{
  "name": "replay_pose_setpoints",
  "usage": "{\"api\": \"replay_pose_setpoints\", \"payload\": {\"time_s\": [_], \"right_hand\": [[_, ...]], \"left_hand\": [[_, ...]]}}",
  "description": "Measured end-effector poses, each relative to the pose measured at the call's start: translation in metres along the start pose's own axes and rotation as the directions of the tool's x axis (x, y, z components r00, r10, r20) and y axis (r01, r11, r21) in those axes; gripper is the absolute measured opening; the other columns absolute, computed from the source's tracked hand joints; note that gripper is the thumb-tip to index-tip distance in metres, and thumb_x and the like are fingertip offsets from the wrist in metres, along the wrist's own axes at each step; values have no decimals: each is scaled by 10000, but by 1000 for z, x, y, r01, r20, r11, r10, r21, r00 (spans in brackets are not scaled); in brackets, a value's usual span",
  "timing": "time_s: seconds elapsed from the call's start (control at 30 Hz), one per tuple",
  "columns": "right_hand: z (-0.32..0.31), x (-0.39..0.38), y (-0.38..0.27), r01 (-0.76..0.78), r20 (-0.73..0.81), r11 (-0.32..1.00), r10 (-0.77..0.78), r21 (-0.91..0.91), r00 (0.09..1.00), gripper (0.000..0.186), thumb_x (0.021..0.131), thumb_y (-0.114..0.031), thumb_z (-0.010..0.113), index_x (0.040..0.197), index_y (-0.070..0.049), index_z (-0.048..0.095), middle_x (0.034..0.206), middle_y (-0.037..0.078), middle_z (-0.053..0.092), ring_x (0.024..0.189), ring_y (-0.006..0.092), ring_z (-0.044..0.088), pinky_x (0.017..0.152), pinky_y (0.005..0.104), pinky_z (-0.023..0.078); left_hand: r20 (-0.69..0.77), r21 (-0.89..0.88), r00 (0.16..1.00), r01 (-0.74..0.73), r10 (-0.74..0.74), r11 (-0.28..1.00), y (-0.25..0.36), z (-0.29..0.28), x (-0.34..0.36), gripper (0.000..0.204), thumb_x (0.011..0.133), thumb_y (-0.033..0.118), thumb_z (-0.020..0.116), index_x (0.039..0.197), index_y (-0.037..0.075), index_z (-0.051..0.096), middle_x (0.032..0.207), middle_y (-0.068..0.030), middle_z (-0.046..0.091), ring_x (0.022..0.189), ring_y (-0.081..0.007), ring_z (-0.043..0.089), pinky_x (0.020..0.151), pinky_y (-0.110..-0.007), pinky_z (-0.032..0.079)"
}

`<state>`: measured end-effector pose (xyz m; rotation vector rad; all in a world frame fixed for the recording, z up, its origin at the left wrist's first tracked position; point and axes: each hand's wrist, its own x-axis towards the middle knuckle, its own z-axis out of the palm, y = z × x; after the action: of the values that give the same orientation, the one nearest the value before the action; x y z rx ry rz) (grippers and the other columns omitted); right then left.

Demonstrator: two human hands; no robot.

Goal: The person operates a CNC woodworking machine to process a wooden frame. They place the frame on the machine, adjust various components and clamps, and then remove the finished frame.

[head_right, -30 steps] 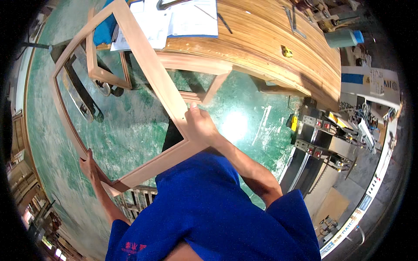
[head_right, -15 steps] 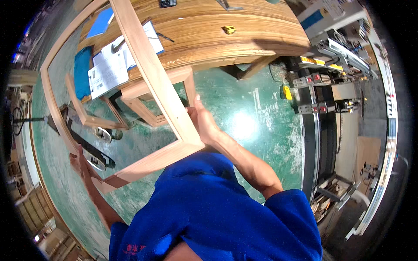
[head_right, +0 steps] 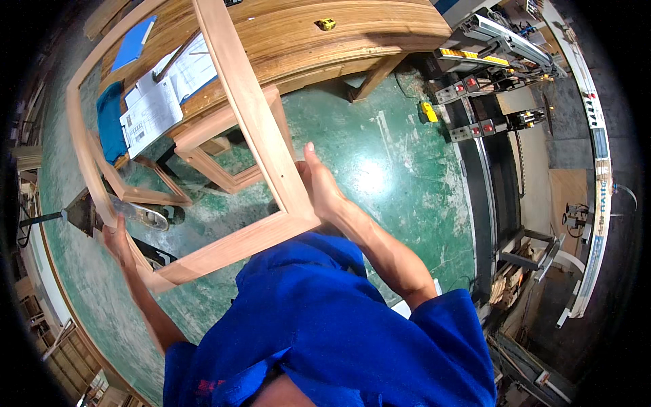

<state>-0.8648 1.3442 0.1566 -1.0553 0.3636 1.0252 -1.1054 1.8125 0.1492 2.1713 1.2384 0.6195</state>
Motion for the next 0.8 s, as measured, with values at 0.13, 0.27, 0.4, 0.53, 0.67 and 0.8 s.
{"api": "replay_pose_setpoints", "payload": {"time_s": [0.13,0.27,0.4,0.53,0.67,0.8], "right_hand": [[-4,-8,7,7,14,1000,-7,10,1000,875,1026,-692,227,1278,60,597,1107,166,708,957,223,674,869,356,526],[-14,-20,0,17,26,1000,-17,-6,1000,877,1025,-692,234,1289,79,560,1105,175,679,948,235,659,846,375,529],[-41,-21,-12,16,65,999,-18,31,998,873,1027,-686,240,1307,89,529,1119,183,655,952,244,648,837,389,529],[-80,-28,-32,15,77,1000,-16,11,997,894,1021,-701,227,1307,82,550,1132,177,665,987,235,645,868,380,518],[-121,-41,-58,20,86,1000,-18,-18,996,897,1025,-697,213,1293,80,571,1132,170,666,996,227,638,884,374,510],[-163,-49,-78,3,78,998,-8,59,997,882,1033,-684,210,1287,76,577,1082,156,666,955,220,635,863,373,512]], "left_hand": [[59,17,997,-53,52,998,-7,-1,0,526,914,354,746,1256,-31,635,1196,-171,691,1083,-271,646,963,-387,464],[-11,-47,998,-58,57,997,0,5,-13,418,916,272,755,1183,-39,674,1137,-136,712,1072,-240,657,964,-365,475],[-32,-204,996,-84,79,975,18,12,-34,457,910,312,760,1156,-59,653,1050,-134,709,996,-228,651,924,-368,480],[-2,-57,999,-40,39,998,56,20,-67,499,895,364,768,1118,-65,642,990,-132,702,905,-226,642,849,-369,496],[-6,44,1000,-19,19,999,86,40,-90,548,871,413,783,1100,-65,643,963,-144,698,865,-237,644,800,-375,507],[5,67,1000,-11,10,998,125,66,-114,583,861,440,787,1091,-75,637,929,-153,687,854,-247,642,796,-381,504]]}}
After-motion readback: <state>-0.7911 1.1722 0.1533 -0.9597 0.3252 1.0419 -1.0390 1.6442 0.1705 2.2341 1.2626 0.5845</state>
